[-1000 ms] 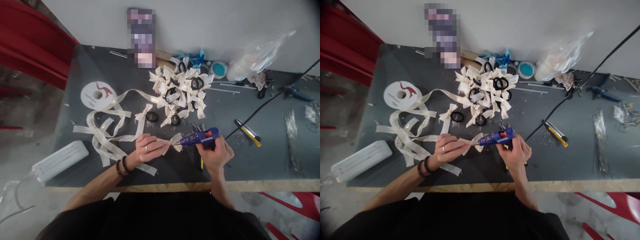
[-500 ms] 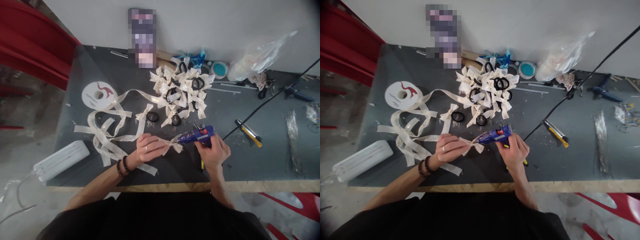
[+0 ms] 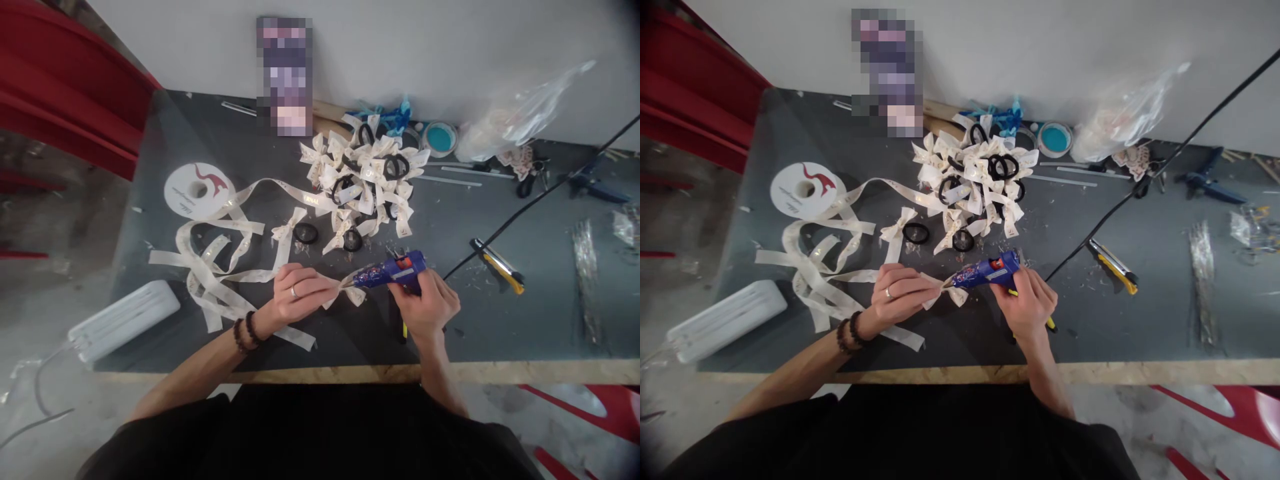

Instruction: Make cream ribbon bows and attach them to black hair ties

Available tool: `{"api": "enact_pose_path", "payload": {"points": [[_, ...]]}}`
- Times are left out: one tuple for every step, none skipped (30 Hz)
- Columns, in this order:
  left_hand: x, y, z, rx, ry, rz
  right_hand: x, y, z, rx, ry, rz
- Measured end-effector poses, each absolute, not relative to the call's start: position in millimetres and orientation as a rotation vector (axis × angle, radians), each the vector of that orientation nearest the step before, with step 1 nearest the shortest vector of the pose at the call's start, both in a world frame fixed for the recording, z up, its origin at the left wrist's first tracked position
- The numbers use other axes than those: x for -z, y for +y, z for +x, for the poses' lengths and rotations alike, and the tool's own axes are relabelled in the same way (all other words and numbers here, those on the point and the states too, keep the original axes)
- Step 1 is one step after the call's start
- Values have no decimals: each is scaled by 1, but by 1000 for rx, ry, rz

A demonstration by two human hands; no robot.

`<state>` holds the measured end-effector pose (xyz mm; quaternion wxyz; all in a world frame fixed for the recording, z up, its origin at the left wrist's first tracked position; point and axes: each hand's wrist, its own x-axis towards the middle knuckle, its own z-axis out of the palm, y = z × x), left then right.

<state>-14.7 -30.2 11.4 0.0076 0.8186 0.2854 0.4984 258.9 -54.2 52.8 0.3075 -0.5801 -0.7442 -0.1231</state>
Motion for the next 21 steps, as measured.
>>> {"api": "enact_pose_path", "payload": {"points": [[-12,-30,-14,-1567,886,2555,-53,-54,259,325,-1976,-1530],[-12,-30,-14,-1569,881,2553,-53,-54,259,324,-1984,-1527],[-12,-31,-14,-1563,880,2551,-54,-54,259,324,-1991,-1524],[-12,-31,-14,-1554,878,2551,-54,-54,259,326,-1996,-1521],[-13,-31,-15,-1545,877,2551,-54,-54,259,327,-1999,-1515],[-13,-31,-15,-1539,882,2552,-55,-54,259,328,-2000,-1511],[-13,-31,-15,-1536,890,2553,-55,-54,259,329,-1999,-1509],[-13,-31,-15,-1536,899,2555,-55,-54,259,329,-1999,-1513],[-12,-31,-15,-1542,907,2555,-55,-54,259,328,-2001,-1518],[-12,-31,-15,-1550,913,2555,-54,-54,259,328,-2003,-1523],[-12,-31,-14,-1558,917,2554,-54,-54,260,330,-2003,-1527],[-11,-31,-14,-1567,917,2552,-54,-54,260,333,-2001,-1530],[-11,-31,-14,-1573,913,2552,-54,-54,260,334,-1996,-1531],[-10,-30,-14,-1580,911,2551,-54,-54,260,335,-1990,-1533],[-10,-30,-13,-1585,908,2550,-54,-54,260,335,-1984,-1535],[-10,-30,-13,-1591,907,2549,-54,-54,260,333,-1982,-1537],[-11,-30,-13,-1593,905,2549,-54,-54,260,329,-1983,-1538],[-11,-30,-13,-1596,902,2548,-55,-54,259,325,-1984,-1538],[-11,-30,-13,-1597,902,2546,-55,-54,259,320,-1988,-1534],[-12,-30,-13,-1592,904,2545,-55,-54,259,316,-1991,-1531],[-12,-30,-13,-1578,905,2550,-54,-54,260,311,-1994,-1528]]}}
